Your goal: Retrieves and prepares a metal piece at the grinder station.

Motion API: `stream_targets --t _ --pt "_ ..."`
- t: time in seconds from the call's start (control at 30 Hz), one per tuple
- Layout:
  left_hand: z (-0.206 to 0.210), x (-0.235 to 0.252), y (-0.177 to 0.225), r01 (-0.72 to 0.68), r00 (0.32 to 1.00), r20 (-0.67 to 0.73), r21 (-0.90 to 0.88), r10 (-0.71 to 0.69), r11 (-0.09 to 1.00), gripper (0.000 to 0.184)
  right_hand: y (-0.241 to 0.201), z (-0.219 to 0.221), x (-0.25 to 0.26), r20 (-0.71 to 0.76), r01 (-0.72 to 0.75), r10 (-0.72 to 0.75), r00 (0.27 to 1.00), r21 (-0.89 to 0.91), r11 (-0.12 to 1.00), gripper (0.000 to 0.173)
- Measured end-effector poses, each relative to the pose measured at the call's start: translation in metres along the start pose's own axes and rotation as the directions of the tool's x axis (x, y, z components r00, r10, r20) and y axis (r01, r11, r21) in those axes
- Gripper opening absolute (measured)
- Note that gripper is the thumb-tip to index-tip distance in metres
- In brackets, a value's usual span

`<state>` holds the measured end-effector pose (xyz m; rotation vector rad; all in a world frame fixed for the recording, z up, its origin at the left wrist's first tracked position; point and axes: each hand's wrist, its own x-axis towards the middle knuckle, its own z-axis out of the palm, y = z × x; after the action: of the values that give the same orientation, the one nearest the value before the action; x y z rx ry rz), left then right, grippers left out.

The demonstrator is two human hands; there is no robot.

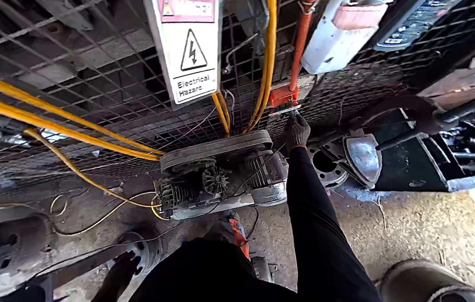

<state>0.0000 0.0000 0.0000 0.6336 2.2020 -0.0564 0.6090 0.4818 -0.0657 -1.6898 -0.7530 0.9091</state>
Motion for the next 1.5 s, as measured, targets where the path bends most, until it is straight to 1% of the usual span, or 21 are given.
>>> stream_targets --t 0.07,0.13,0.2,0.27,0.33,0.37,0.4,0.43,0.47,0.53,0.6,0.73,0.9,1.1,1.13,1.2,1.23,1.27,1.3,1.4,1.5 --pt "-0.001 0.002 0.021 -0.085 0.994 -0.067 0.047 0.088 0.995 0.044 -0.008 -0.004 -0.009 0.012 -0.015 0.016 1.000 -0.106 0.994 0.046" --pt "-0.008 -0.011 0.036 -0.176 0.975 -0.127 0.058 0.182 0.983 0.043 -0.014 -0.010 -0.028 -0.020 0.023 -0.032 0.999 -0.356 0.934 0.049" --pt "-0.016 -0.033 0.042 -0.251 0.958 -0.167 -0.102 0.232 0.963 0.047 -0.028 -0.009 -0.070 0.001 0.112 -0.148 0.989 -0.666 0.738 0.057" --pt "-0.011 -0.051 0.025 -0.271 0.953 -0.212 -0.277 0.216 0.922 0.049 -0.041 -0.012 -0.130 0.096 0.202 -0.219 0.971 -0.817 0.540 0.064" --pt "0.018 -0.060 -0.025 -0.217 0.961 -0.253 -0.434 0.113 0.875 0.050 -0.024 -0.009 -0.176 0.353 0.402 -0.198 0.915 -0.848 0.345 0.056" --pt "0.037 -0.067 -0.054 -0.150 0.969 -0.247 -0.498 0.027 0.854 0.050 -0.011 0.000 -0.195 0.515 0.530 -0.129 0.847 -0.804 0.270 0.050" --pt "0.056 -0.076 -0.083 -0.066 0.972 -0.225 -0.544 -0.070 0.836 0.050 -0.004 0.017 -0.223 0.642 0.614 0.005 0.767 -0.736 0.285 0.048" --pt "0.076 -0.086 -0.112 0.026 0.969 -0.188 -0.572 -0.163 0.820 0.051 0.001 0.037 -0.255 0.753 0.682 0.180 0.633 -0.653 0.329 0.044" --pt "0.098 -0.095 -0.141 0.112 0.958 -0.149 -0.589 -0.243 0.800 0.052 0.004 0.059 -0.287 0.809 0.742 0.364 0.462 -0.577 0.340 0.044" --pt "0.143 -0.111 -0.196 0.256 0.928 -0.069 -0.599 -0.367 0.759 0.055 -0.008 0.104 -0.362 0.804 0.905 0.581 0.127 -0.334 0.265 0.045" --pt "0.183 -0.130 -0.238 0.345 0.892 -0.008 -0.632 -0.451 0.694 0.054 -0.017 0.145 -0.436 0.784 0.965 0.617 -0.075 -0.097 0.242 0.042" --pt "0.231 -0.152 -0.295 0.382 0.840 0.061 -0.772 -0.539 0.508 0.050 -0.008 0.218 -0.569 0.704 0.947 0.638 -0.312 0.283 0.151 0.044" --pt "0.267 -0.139 -0.375 0.340 0.807 0.127 -0.898 -0.576 0.278 0.049 0.037 0.271 -0.738 0.615 0.833 0.597 -0.515 0.523 0.180 0.041" --pt "0.272 -0.130 -0.496 0.246 0.766 0.137 -0.965 -0.628 0.089 0.048 0.113 0.310 -0.934 0.545 0.787 0.680 -0.490 0.612 0.076 0.044" --pt "0.269 -0.132 -0.514 0.228 0.758 0.136 -0.971 -0.638 0.064 0.048 0.112 0.311 -0.963 0.544 0.790 0.698 -0.465 0.611 0.051 0.049" --pt "0.259 -0.143 -0.543 0.208 0.740 0.135 -0.978 -0.658 0.033 0.047 0.100 0.310 -1.020 0.538 0.815 0.762 -0.361 0.579 -0.023 0.058" --pt "0.255 -0.150 -0.557 0.201 0.736 0.129 -0.979 -0.665 0.033 0.047 0.106 0.314 -1.042 0.578 0.833 0.727 -0.370 0.553 -0.015 0.058" --pt "0.251 -0.156 -0.571 0.193 0.727 0.113 -0.980 -0.678 0.043 0.047 0.124 0.323 -1.061 0.644 0.835 0.630 -0.434 0.550 0.013 0.055" --pt "0.248 -0.162 -0.583 0.179 0.718 0.098 -0.983 -0.689 0.047 0.047 0.136 0.333 -1.080 0.684 0.841 0.568 -0.458 0.541 0.026 0.054" --pt "0.242 -0.175 -0.611 0.135 0.671 0.083 -0.991 -0.737 0.012 0.048 0.171 0.372 -1.140 0.794 0.857 0.457 -0.401 0.502 -0.120 0.056" --pt "0.235 -0.184 -0.627 0.038 0.634 0.143 -0.987 -0.760 -0.154 0.048 0.194 0.406 -1.187 0.855 0.868 0.398 -0.334 0.443 -0.225 0.077"
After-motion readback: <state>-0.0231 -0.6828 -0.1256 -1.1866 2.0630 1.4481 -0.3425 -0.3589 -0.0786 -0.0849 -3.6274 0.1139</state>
